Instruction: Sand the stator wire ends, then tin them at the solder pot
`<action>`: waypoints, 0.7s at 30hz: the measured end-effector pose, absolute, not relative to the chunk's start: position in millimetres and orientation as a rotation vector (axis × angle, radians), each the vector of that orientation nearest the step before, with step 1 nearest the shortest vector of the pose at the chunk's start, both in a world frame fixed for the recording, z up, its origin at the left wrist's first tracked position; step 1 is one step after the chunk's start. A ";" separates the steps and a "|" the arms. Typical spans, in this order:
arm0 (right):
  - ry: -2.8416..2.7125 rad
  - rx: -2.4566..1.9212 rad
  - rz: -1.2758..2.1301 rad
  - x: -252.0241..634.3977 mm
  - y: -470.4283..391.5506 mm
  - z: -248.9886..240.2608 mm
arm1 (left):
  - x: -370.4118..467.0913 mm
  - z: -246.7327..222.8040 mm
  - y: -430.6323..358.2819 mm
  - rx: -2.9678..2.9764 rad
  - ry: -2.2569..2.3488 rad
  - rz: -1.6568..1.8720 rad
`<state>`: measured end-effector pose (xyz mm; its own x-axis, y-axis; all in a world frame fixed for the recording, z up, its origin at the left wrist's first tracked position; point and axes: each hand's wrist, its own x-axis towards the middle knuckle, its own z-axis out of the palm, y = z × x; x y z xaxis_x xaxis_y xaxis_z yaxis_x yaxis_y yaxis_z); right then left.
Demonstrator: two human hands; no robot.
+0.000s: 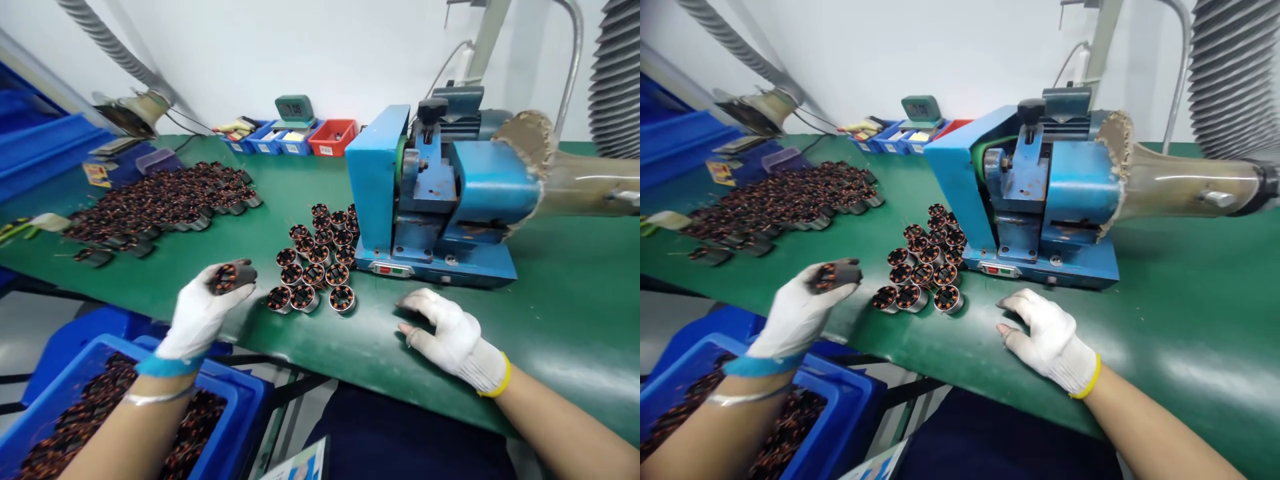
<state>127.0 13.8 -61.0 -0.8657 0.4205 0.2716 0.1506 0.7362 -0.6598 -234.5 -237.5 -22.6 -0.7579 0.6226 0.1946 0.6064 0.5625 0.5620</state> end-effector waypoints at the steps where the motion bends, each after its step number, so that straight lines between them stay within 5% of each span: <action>1: -2.516 -0.381 0.909 125.8 11.7 -59.5 | -220.0 -14.0 -239.4 1.037 2.772 1.062; 4: -2.393 -0.164 0.900 121.7 1.5 -54.7 | -162.3 8.3 -216.7 0.948 2.710 1.400; 12: -1.900 -0.371 0.754 113.5 -1.2 -56.8 | -29.2 3.1 -73.9 1.264 2.018 1.478; 21: -1.881 -0.682 1.047 118.0 37.3 -54.9 | -47.7 -2.9 -34.1 1.811 1.860 1.942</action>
<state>118.0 37.3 -54.9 -0.4854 0.7696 0.4149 0.0529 0.4995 -0.8647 -47.7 -34.1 -2.9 -0.3727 0.5791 0.7251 0.6995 -0.3382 0.6296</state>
